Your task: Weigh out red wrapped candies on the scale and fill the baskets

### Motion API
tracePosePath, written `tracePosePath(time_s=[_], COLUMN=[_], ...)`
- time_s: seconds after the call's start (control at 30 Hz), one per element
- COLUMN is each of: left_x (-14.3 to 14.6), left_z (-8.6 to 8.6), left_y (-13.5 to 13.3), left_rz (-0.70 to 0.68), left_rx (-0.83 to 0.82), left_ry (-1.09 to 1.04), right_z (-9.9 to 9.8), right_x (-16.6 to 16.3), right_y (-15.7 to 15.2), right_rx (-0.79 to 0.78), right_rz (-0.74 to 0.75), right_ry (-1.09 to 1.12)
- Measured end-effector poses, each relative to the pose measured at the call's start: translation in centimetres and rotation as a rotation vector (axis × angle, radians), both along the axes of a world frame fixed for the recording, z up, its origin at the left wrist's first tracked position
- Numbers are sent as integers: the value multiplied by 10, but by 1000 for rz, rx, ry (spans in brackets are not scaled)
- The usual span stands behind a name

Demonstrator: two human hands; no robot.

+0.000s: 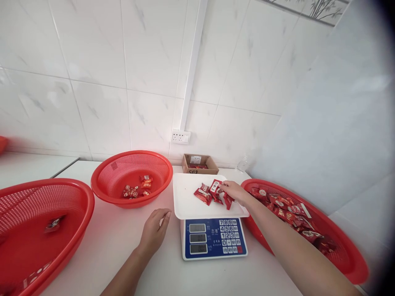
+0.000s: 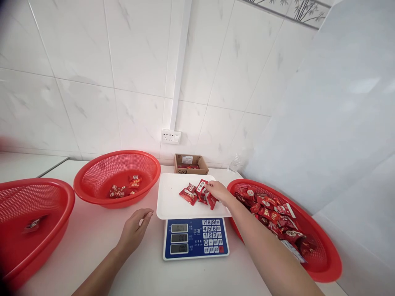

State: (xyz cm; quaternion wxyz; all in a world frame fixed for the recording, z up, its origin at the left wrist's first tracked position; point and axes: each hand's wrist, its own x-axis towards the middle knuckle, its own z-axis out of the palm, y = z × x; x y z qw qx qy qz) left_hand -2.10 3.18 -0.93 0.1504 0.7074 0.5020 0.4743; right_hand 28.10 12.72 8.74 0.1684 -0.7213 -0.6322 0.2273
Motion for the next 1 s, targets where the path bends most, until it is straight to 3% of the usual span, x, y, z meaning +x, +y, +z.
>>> tracePosePath(time_s=[0.17, 0.37, 0.47, 0.6, 0.73, 0.83, 1.0], left_x=[0, 0, 0, 0, 0, 1, 0], left_z=[-1, -1, -1, -2, -2, -1, -1], left_y=[0, 0, 0, 0, 0, 0, 1], left_rz=[0, -6, -8, -12, -23, -23, -13], left_rx=[-7, -10, -17, -21, -30, -33, -28], left_ry=[0, 0, -2, -8, -1, 6, 8], right_z=[5, 5, 7, 17, 25, 22, 8], right_x=[3, -10, -13, -12, -20, -30, -34], right_y=[1, -22, -32, -32, -20, -6, 12], right_rx=[105, 71, 55, 46, 213, 285, 247], right_rz=[-28, 258, 289, 194, 72, 10, -62], right_ry=[-121, -103, -177, -225, -70, 36, 205])
